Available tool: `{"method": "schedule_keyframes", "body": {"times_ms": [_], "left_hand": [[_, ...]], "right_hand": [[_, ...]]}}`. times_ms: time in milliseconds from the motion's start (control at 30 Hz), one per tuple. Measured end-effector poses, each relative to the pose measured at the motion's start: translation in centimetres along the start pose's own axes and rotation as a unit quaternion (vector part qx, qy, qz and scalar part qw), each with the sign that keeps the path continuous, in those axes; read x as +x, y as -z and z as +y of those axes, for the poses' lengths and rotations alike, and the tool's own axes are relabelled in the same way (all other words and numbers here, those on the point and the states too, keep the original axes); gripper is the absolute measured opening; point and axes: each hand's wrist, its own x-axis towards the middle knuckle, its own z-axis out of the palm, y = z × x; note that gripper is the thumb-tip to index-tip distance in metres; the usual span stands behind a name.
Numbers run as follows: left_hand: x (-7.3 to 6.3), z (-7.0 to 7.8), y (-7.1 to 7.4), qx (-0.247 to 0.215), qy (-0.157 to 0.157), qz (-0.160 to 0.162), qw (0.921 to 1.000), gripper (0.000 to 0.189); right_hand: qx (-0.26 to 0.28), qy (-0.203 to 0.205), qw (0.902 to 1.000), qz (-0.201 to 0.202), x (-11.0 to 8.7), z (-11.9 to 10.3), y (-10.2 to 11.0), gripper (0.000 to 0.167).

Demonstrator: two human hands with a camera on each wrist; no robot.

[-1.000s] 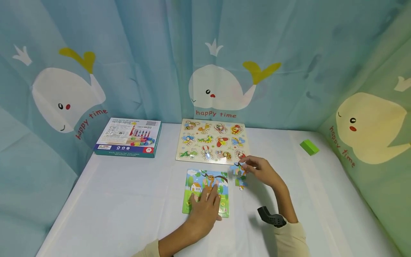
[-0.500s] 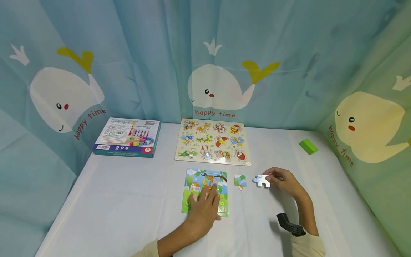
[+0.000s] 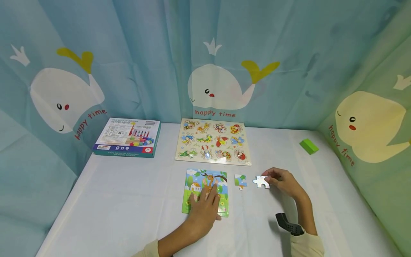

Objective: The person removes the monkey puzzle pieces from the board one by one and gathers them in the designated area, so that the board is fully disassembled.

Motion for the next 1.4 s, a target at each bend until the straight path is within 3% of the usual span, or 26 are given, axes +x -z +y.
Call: {"method": "schedule_keyframes", "body": {"times_ms": [533, 1400], "left_hand": [[-0.04, 0.06, -0.19, 0.001, 0.001, 0.014, 0.9999, 0.052], [0.01, -0.07, 0.13, 0.022, -0.009, 0.014, 0.9996, 0.054]], "right_hand": [[-0.047, -0.021, 0.9986, 0.017, 0.16, 0.05, -0.54, 0.019], [-0.049, -0.016, 0.9986, 0.011, 0.33, -0.10, -0.60, 0.018]]}}
